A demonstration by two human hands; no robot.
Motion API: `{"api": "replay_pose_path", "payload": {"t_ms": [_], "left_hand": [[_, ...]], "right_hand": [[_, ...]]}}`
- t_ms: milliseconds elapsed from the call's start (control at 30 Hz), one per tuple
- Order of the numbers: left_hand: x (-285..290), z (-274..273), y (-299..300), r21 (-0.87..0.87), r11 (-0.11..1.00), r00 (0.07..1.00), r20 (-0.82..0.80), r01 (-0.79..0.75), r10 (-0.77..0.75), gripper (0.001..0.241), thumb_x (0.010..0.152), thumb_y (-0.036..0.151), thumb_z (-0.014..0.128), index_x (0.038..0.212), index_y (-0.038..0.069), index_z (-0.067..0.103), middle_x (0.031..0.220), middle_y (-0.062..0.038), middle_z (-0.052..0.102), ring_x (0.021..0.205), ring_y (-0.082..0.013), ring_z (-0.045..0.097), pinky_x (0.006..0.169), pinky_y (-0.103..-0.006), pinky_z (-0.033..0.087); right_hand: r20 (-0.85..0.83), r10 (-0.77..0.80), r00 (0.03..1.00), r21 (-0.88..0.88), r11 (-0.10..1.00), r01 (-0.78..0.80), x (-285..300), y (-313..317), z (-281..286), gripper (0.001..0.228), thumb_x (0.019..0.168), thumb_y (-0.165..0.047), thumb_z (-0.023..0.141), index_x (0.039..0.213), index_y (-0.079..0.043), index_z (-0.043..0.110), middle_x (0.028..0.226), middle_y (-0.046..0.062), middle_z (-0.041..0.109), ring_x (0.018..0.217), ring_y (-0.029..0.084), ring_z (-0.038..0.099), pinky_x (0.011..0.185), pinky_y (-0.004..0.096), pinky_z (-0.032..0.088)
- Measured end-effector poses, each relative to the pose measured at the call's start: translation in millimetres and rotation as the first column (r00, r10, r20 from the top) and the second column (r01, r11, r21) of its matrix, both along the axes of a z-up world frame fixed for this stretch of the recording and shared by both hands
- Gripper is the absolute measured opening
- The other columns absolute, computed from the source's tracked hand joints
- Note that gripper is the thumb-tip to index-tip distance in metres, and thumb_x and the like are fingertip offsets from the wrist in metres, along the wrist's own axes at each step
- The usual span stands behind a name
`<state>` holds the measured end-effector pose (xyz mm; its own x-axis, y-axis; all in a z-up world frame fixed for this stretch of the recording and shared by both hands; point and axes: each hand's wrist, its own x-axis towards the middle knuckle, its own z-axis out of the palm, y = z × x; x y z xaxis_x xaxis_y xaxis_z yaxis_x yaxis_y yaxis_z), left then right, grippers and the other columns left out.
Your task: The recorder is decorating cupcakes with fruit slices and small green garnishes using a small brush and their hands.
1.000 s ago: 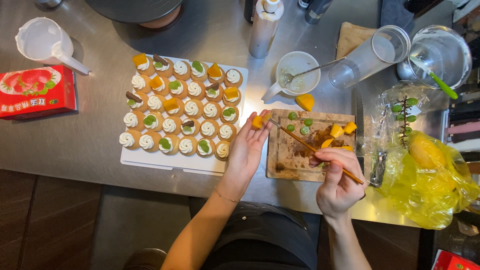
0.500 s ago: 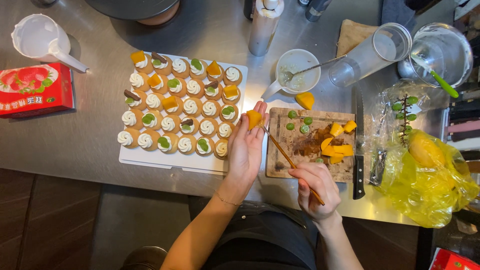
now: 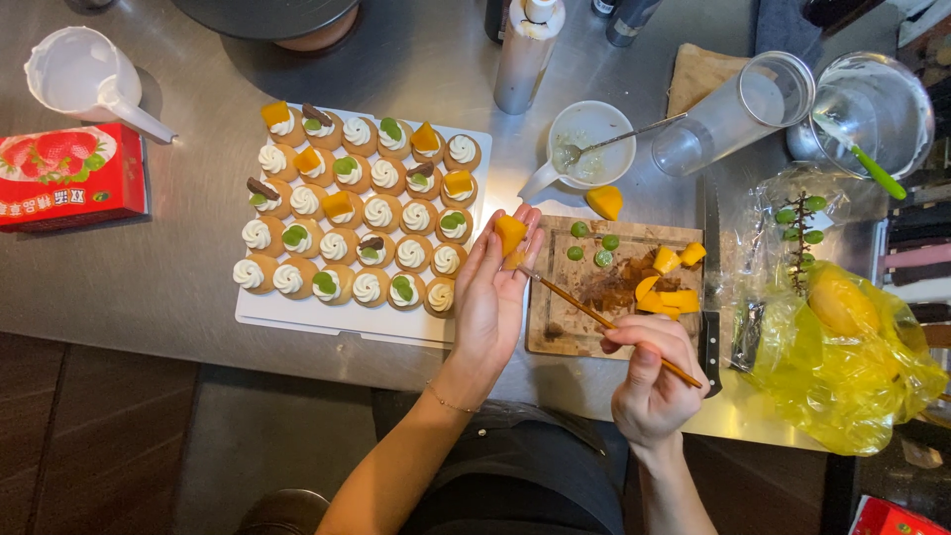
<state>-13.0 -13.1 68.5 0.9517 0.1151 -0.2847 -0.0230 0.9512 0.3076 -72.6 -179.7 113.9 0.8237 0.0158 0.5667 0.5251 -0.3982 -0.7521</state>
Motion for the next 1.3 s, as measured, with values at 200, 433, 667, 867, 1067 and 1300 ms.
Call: {"api": "replay_pose_path", "payload": {"t_ms": [200, 433, 667, 867, 1067, 1300], "left_hand": [[-4, 10, 3, 0.011, 0.999, 0.997, -0.065, 0.052, -0.051, 0.042, 0.107, 0.018, 0.047, 0.141, -0.007, 0.046, 0.148, -0.023, 0.052, 0.138, -0.0326, 0.051, 0.120, -0.0433, 0.040], [-7, 10, 3, 0.076, 0.995, 0.997, -0.052, 0.057, -0.053, 0.040, 0.109, 0.020, 0.049, 0.135, -0.009, 0.052, 0.137, -0.023, 0.061, 0.129, -0.0286, 0.061, 0.113, -0.0378, 0.051], [-13, 14, -2, 0.234, 0.972, 1.000, -0.005, 0.031, -0.031, 0.036, 0.110, 0.022, 0.052, 0.132, -0.007, 0.056, 0.132, -0.020, 0.066, 0.097, -0.0131, 0.063, 0.091, -0.0282, 0.055], [-16, 27, -5, 0.286, 0.953, 0.995, -0.032, 0.102, -0.096, 0.038, 0.107, 0.021, 0.056, 0.134, -0.005, 0.055, 0.122, -0.020, 0.070, 0.091, -0.0134, 0.066, 0.086, -0.0277, 0.056], [-23, 22, -8, 0.303, 0.939, 0.986, -0.033, 0.163, -0.161, 0.040, 0.106, 0.019, 0.060, 0.137, -0.007, 0.055, 0.106, -0.013, 0.069, 0.091, -0.0149, 0.068, 0.084, -0.0293, 0.057], [-30, 34, 4, 0.294, 0.934, 0.979, -0.075, 0.205, -0.191, 0.043, 0.103, 0.022, 0.060, 0.135, -0.006, 0.055, 0.115, -0.017, 0.073, 0.092, -0.0139, 0.068, 0.088, -0.0285, 0.057]], "right_hand": [[-0.022, -0.036, 0.999, 0.416, 0.908, 0.042, 11, -27, 0, 0.033, 0.120, -0.026, 0.046, 0.109, 0.003, 0.057, 0.097, 0.015, 0.062, 0.074, 0.017, 0.062, 0.062, 0.028, 0.056], [-0.156, -0.142, 0.978, 0.370, 0.909, 0.191, 123, -47, -61, 0.033, 0.122, -0.025, 0.045, 0.119, 0.004, 0.059, 0.105, 0.014, 0.067, 0.088, 0.016, 0.064, 0.082, 0.029, 0.056], [-0.644, -0.212, 0.735, -0.181, 0.976, 0.123, 171, -56, -126, 0.036, 0.111, -0.029, 0.056, 0.122, 0.003, 0.068, 0.095, 0.012, 0.072, 0.080, 0.016, 0.065, 0.073, 0.027, 0.051], [-0.628, -0.001, 0.778, -0.095, 0.993, -0.076, 100, 0, 4, 0.023, 0.098, -0.015, 0.070, 0.116, -0.001, 0.073, 0.107, 0.013, 0.073, 0.094, 0.019, 0.068, 0.080, 0.030, 0.053], [-0.274, 0.294, 0.916, 0.090, 0.956, -0.280, 81, 15, 21, 0.021, 0.088, 0.001, 0.076, 0.109, 0.000, 0.075, 0.112, 0.012, 0.073, 0.109, 0.020, 0.069, 0.096, 0.030, 0.054], [-0.536, -0.050, 0.843, 0.127, 0.982, 0.139, 68, -12, -19, 0.011, 0.103, -0.006, 0.069, 0.097, 0.001, 0.076, 0.102, 0.012, 0.075, 0.087, 0.023, 0.069, 0.076, 0.035, 0.056]]}}
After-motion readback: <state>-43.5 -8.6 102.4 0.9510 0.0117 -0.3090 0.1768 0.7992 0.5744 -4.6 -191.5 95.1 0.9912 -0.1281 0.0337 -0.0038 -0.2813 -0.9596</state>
